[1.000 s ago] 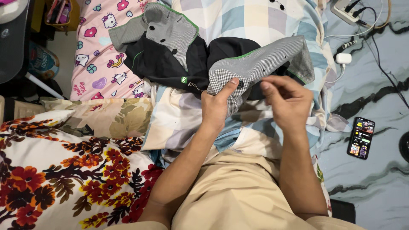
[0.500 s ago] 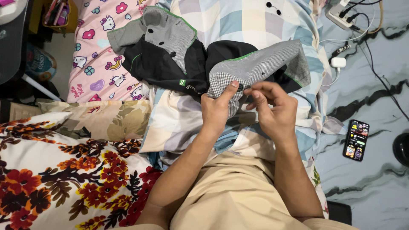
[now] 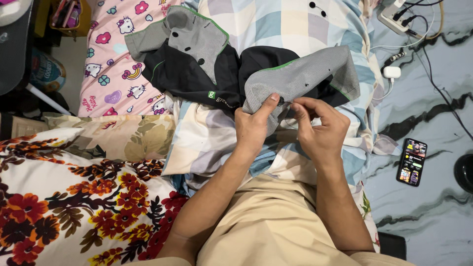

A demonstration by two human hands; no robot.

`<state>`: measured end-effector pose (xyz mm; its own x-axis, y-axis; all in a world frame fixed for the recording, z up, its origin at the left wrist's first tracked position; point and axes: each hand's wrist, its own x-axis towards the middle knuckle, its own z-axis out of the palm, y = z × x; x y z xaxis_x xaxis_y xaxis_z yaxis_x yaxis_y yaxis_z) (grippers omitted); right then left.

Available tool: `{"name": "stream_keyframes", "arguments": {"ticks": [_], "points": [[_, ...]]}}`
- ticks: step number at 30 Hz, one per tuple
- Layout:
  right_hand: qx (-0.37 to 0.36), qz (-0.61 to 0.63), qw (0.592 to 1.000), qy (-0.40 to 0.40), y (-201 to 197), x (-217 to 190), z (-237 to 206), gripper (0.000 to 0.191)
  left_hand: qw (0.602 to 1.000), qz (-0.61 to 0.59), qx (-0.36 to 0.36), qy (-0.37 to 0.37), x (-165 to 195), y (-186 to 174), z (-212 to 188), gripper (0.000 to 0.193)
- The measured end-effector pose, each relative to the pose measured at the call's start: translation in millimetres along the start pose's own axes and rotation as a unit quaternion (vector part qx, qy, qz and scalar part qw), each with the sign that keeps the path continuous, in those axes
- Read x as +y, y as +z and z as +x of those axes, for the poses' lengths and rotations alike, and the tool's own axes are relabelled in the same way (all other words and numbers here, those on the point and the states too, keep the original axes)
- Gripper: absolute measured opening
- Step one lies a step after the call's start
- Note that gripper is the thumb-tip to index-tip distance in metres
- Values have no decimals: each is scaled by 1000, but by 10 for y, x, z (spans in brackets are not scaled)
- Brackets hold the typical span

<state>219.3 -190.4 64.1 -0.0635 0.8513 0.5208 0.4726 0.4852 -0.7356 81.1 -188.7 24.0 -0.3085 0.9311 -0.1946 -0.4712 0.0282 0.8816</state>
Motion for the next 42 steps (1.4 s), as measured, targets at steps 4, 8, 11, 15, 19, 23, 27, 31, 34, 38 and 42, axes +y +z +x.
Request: {"name": "stream_keyframes", "arguments": {"ticks": [4, 8, 11, 15, 19, 23, 27, 31, 34, 38, 42], "points": [[-5, -9, 1000, 1, 12, 22, -9, 8, 1000, 4, 5, -6, -16, 5, 4, 32], [-14, -17, 1000, -9, 0, 36, -36, 7, 999, 20, 25, -12, -13, 8, 20, 34], [-22, -12, 1000, -7, -16, 41, -62, 7, 998, 44, 41, -22, -7, 8, 17, 37], [-29, -1, 1000, -7, -32, 43, -59, 6, 999, 20, 18, -22, 2, 7, 8, 39], [-24, -9, 1000, -8, -39, 37, -50, 7, 999, 20, 20, -28, -3, 10, 16, 39], [-12, -14, 1000, -23, -38, 31, -39, 7, 1000, 6, 10, -19, -20, 8, 18, 37], [-15, -34, 999, -39, -18, 19, -27, 7, 1000, -8, -2, -5, -36, 3, 19, 35], [-20, -40, 998, -47, -8, 7, -28, 8, 1000, -7, -2, -8, -62, -14, 23, 33], [-21, -53, 997, -57, -13, 4, -25, 9, 1000, 4, -1, 6, -89, -13, 24, 32], [-21, -73, 994, -79, -10, 1, -19, 10, 999, 35, -4, 18, -87, -5, 12, 34], [-17, -93, 991, -95, 3, -8, -27, 11, 997, 45, -11, 54, -14, 17, -32, 31]]}}
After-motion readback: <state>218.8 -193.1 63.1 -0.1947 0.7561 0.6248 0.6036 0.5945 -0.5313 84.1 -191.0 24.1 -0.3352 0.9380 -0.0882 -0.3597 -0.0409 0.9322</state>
